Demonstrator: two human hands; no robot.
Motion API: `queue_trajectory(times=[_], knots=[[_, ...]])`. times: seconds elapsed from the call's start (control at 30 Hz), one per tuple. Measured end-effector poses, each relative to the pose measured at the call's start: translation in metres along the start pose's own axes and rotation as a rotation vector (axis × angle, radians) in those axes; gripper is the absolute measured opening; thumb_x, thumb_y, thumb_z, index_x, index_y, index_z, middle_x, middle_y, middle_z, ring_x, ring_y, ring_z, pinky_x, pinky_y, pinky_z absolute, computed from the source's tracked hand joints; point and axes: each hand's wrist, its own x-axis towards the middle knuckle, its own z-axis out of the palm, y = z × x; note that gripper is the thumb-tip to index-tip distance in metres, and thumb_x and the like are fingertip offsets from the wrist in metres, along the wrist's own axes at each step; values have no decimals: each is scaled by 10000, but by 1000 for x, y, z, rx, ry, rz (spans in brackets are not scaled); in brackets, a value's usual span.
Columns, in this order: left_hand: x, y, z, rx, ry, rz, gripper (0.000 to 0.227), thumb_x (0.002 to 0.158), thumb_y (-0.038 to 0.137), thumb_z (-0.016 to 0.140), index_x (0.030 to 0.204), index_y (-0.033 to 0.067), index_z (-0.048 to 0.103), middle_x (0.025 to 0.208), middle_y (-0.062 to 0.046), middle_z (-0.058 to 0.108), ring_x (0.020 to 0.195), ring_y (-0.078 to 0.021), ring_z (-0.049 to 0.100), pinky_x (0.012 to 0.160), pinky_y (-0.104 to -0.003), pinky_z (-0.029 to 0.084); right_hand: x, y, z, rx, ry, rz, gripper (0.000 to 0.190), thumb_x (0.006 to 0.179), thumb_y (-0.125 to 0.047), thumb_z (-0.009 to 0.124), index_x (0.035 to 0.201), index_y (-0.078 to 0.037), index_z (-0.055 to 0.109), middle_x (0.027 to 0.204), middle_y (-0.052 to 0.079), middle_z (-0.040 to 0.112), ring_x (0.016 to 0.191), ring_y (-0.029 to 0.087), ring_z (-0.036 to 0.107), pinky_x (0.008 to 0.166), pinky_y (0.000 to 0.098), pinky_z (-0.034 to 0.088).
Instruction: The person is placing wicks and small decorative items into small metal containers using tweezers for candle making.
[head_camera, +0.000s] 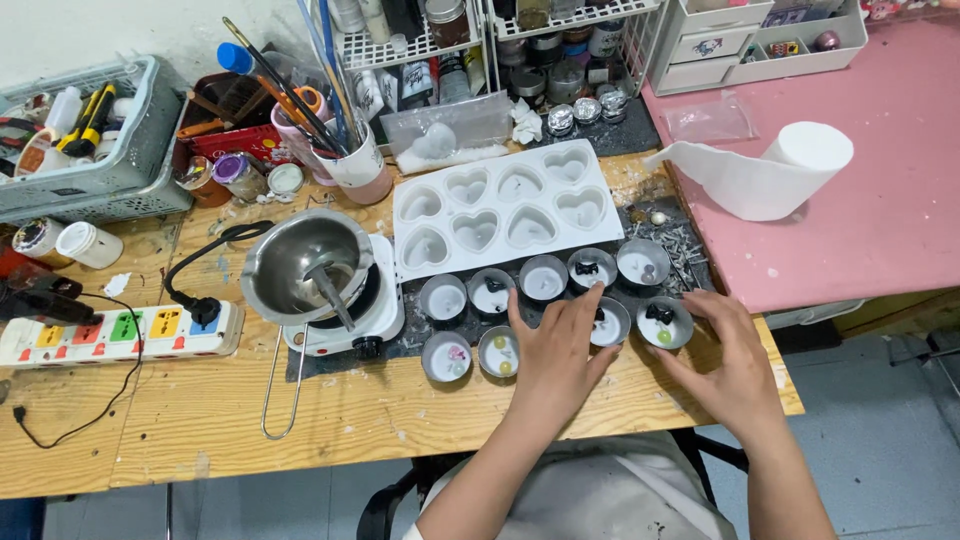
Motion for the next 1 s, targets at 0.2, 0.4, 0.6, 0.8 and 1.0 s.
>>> queue_trajectory(times=[0.2,0.4,0.6,0.8,1.0], knots=[[-1,2,3,2,-18,-33,835,836,356,788,1520,55,417,1262,-26,635,1131,-218,567,1182,-749,36,1,-1,-2,-118,-63,-27,708,699,-216,863,1320,-42,571,1407,223,566,1376,382,495,1154,511,379],[-3,-2,3,-32,2,-20,797,835,359,790,1493,55,459,1244,-30,656,1163,-234,568,1188,-742,29,-2,2,2,-113,-55,-23,682,726,-248,852,1328,-69,586,1399,171,605,1417,347,504,1234,514,332],[0,3,-15,-56,43,27,804,772,405,798,1433,64,492,1317,-112,601,1265,-306,512,1172,-714,91,3,-9,-6,-108,-15,-82,798,652,-317,870,1349,-62,577,1419,258,554,1388,399,478,1176,535,322],[18,-19,-22,-10,160,18,720,886,395,781,1461,61,504,1364,-101,590,1340,-288,511,1243,-577,245,34,-4,-7,-82,20,-40,664,797,-302,845,1375,-79,607,1438,222,596,1427,365,516,1160,479,422],[61,-30,0,88,-29,-12,808,767,401,827,1420,36,520,1309,-108,631,1268,-285,564,1158,-540,314,86,-6,12,-141,-108,-17,809,680,-306,911,1362,-38,570,1230,198,699,1175,371,654,1000,460,511]])
